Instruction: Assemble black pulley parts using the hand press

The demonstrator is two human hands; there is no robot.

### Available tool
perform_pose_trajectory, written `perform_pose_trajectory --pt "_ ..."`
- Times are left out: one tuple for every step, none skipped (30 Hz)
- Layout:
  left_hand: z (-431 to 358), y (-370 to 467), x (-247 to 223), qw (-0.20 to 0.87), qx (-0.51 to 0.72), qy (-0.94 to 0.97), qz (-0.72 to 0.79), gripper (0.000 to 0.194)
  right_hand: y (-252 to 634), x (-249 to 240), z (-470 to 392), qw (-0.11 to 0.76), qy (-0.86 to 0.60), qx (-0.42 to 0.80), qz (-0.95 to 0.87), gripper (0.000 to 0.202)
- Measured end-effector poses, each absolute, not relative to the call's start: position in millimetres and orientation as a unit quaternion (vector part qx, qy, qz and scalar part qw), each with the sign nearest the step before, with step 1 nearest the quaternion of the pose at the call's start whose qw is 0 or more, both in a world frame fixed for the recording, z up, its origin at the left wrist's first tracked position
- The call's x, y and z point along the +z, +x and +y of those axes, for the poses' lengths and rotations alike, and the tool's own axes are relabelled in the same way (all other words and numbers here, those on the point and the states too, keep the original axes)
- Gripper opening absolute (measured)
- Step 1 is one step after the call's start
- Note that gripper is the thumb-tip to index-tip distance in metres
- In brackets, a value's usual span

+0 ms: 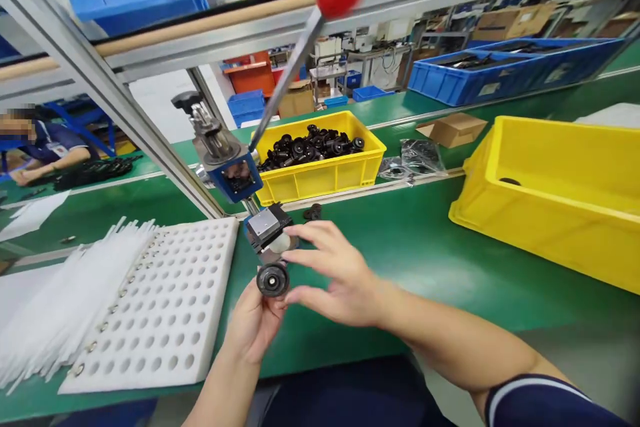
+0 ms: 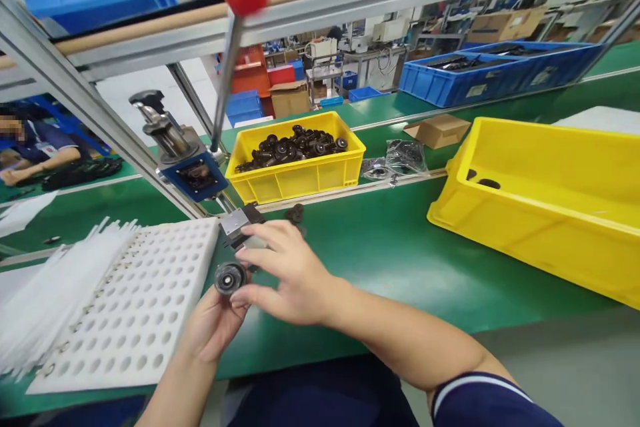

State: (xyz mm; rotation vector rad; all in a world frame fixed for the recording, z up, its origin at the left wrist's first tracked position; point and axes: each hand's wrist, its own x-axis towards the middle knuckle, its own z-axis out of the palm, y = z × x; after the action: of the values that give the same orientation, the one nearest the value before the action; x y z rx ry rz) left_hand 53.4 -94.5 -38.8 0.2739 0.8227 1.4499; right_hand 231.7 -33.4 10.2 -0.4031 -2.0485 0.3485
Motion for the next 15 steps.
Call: perform_pose_trajectory --pt "-95 57 -43 0.668 0.637 0.112 0.368 0.012 227 -2 -34 0.469 -0.162 0.152 -0.855 0.048" --pt "-96 59 -46 0.671 0.632 0.104 0.373 0.014 223 -13 -35 0.45 -0.162 0.16 -0.863 0.053" --pt "-96 61 -50 0.674 0.625 0.098 0.38 0.017 220 -22 -35 0.436 -0.165 0.17 -0.868 0.056" --pt "-97 63 -53 0.678 0.617 0.095 0.388 0.02 217 -29 -34 0.425 -0.17 0.18 -0.871 0.058" --pt "-97 65 -56 0.682 0.607 0.093 0.396 0.023 216 -35 -34 0.42 -0.176 0.19 -0.87 0.057" --pt "-97 66 -60 0.687 0.597 0.093 0.404 0.026 215 -39 -33 0.419 -0.182 0.201 -0.867 0.056" --pt "-97 68 -63 0.691 0.588 0.098 0.409 0.028 214 -42 -33 0.422 -0.186 0.212 -0.861 0.055" --pt "-96 69 -66 0.695 0.579 0.108 0.413 0.03 214 -44 -32 0.427 -0.19 0.223 -0.855 0.055" --pt "-96 70 -69 0.699 0.571 0.124 0.413 0.031 214 -46 -32 0.434 -0.193 0.234 -0.848 0.054" --pt "-95 71 -73 0.702 0.562 0.147 0.412 0.031 215 -48 -32 0.438 -0.198 0.246 -0.842 0.054" --pt "-94 70 -78 0.702 0.551 0.179 0.414 0.031 216 -51 -32 0.438 -0.204 0.259 -0.836 0.053" --pt "-94 68 -85 0.695 0.538 0.219 0.424 0.03 218 -56 -31 0.432 -0.212 0.273 -0.833 0.052" --pt "-93 65 -93 0.674 0.522 0.266 0.449 0.031 221 -61 -29 0.419 -0.223 0.285 -0.833 0.051" --pt "-94 60 -104 0.633 0.507 0.318 0.491 0.034 224 -67 -25 0.399 -0.238 0.296 -0.835 0.051" --pt "-94 53 -118 0.568 0.495 0.375 0.54 0.038 229 -74 -18 0.372 -0.258 0.309 -0.836 0.05"
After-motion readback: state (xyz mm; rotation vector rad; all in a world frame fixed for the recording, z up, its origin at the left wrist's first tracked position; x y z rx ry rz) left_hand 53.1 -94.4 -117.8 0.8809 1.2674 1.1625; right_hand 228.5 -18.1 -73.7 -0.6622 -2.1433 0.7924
